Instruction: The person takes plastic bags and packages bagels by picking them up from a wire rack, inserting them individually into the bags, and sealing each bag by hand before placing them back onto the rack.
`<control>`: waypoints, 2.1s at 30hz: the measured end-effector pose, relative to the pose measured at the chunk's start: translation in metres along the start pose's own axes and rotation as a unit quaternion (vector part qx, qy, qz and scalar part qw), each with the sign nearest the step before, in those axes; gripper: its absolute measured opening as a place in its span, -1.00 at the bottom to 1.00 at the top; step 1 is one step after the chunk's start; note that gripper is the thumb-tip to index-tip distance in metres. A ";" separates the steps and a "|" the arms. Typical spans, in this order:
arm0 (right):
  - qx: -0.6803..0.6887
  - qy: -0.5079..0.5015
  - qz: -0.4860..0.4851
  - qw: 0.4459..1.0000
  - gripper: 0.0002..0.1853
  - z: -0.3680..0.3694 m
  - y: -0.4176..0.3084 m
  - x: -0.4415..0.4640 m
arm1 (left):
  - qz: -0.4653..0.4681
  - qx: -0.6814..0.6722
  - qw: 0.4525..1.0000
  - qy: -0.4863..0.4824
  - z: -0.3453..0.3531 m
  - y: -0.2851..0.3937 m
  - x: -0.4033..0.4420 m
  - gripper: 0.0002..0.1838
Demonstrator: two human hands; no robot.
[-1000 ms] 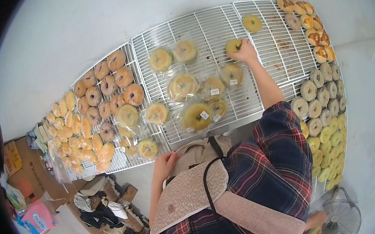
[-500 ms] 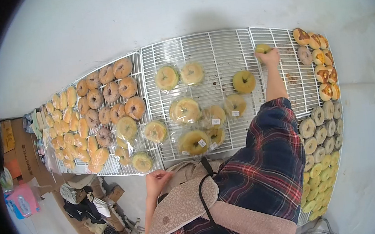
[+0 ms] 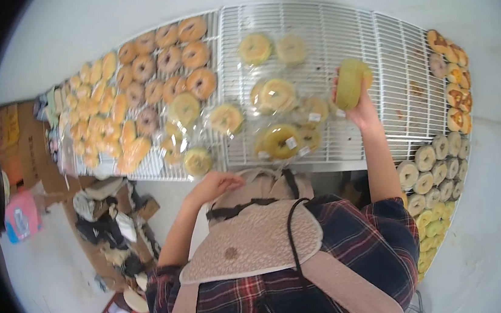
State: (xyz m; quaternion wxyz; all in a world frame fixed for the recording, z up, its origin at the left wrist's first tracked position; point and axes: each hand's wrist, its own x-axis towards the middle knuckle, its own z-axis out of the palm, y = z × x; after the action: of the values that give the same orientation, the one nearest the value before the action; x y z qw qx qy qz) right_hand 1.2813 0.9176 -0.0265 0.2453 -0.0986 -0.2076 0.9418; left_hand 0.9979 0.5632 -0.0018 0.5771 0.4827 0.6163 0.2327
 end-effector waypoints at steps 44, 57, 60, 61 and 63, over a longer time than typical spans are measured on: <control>-0.494 -0.321 0.251 0.768 -0.31 0.305 0.153 0.046 | 0.266 0.349 0.845 0.306 -0.151 0.180 -0.113 -0.26; -0.354 0.068 -0.021 0.933 -0.68 0.274 0.171 -0.010 | 0.186 -0.374 0.903 0.104 -0.062 0.085 -0.110 -0.52; -0.408 0.056 -0.029 0.911 -0.73 0.277 0.176 -0.011 | 0.183 -0.395 0.880 0.189 -0.046 0.092 -0.108 -0.57; -0.419 0.064 -0.059 0.904 -0.76 0.282 0.178 -0.009 | 0.186 -0.402 0.862 0.246 -0.041 0.093 -0.108 -0.60; -0.397 0.078 -0.096 0.909 -0.80 0.309 0.186 -0.006 | 0.191 -0.375 0.864 0.276 -0.036 0.094 -0.108 -0.64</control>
State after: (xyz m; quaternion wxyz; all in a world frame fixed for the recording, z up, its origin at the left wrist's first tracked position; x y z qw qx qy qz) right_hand 1.1192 0.6613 0.1683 0.2905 -0.2411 -0.5530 0.7427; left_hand 0.9803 0.5194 0.1382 0.4656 0.2541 0.5122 0.6755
